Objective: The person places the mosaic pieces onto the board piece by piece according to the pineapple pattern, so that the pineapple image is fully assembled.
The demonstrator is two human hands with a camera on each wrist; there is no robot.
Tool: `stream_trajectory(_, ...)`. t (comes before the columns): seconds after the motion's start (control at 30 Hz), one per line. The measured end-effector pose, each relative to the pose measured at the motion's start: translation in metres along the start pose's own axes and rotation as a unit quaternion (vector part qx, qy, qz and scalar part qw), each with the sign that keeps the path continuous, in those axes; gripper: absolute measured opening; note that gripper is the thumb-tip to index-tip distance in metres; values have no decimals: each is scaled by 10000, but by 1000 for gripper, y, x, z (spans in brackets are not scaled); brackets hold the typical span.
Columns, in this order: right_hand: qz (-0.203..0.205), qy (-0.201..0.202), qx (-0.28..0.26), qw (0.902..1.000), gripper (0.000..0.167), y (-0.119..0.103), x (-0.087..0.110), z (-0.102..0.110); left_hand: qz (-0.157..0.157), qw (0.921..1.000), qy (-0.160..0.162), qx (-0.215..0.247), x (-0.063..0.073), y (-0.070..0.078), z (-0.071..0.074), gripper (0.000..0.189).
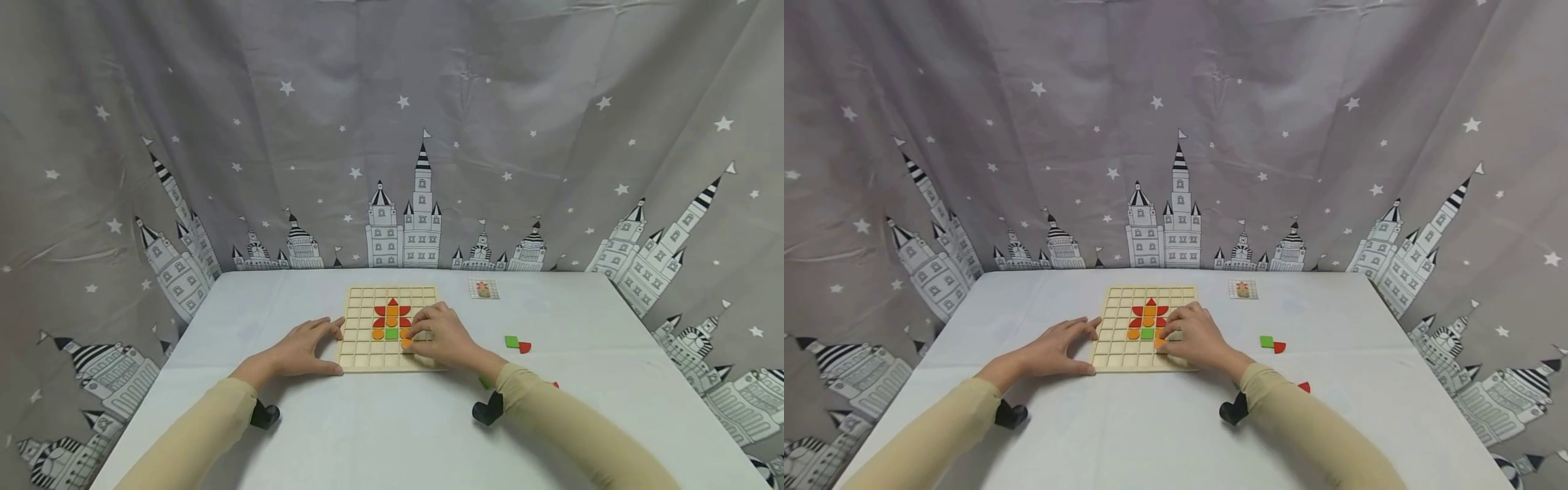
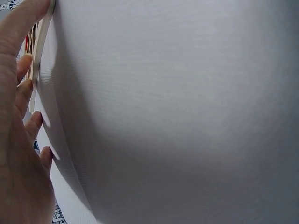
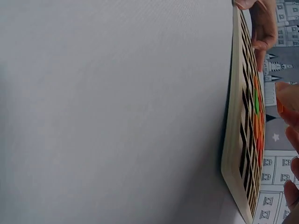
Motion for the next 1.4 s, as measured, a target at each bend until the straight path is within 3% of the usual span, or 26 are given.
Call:
stream_trajectory(0.47,-58,-76,362,9993,19,-8,-17,-31,9,10000,-41,59,-1,2,-1,60)
stream_trajectory(1.13,-73,215,265,9994,12,-9,-16,-29,20,10000,-34,2,-1,0,-1,62)
stream_trajectory(1.4,-227,22,332,9992,14,-6,-16,-27,18,10000,-23,-4,-1,-1,-1,62)
Point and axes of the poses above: each hand's wrist, its own x-axis away from the middle knuckle, its own z-axis out of the back of the hand, y = z × x, the point moved 8 cm from there along -x, towards the middle knuckle, and after that the axes turned 5 degrees about -y, right-handed, at the moved point
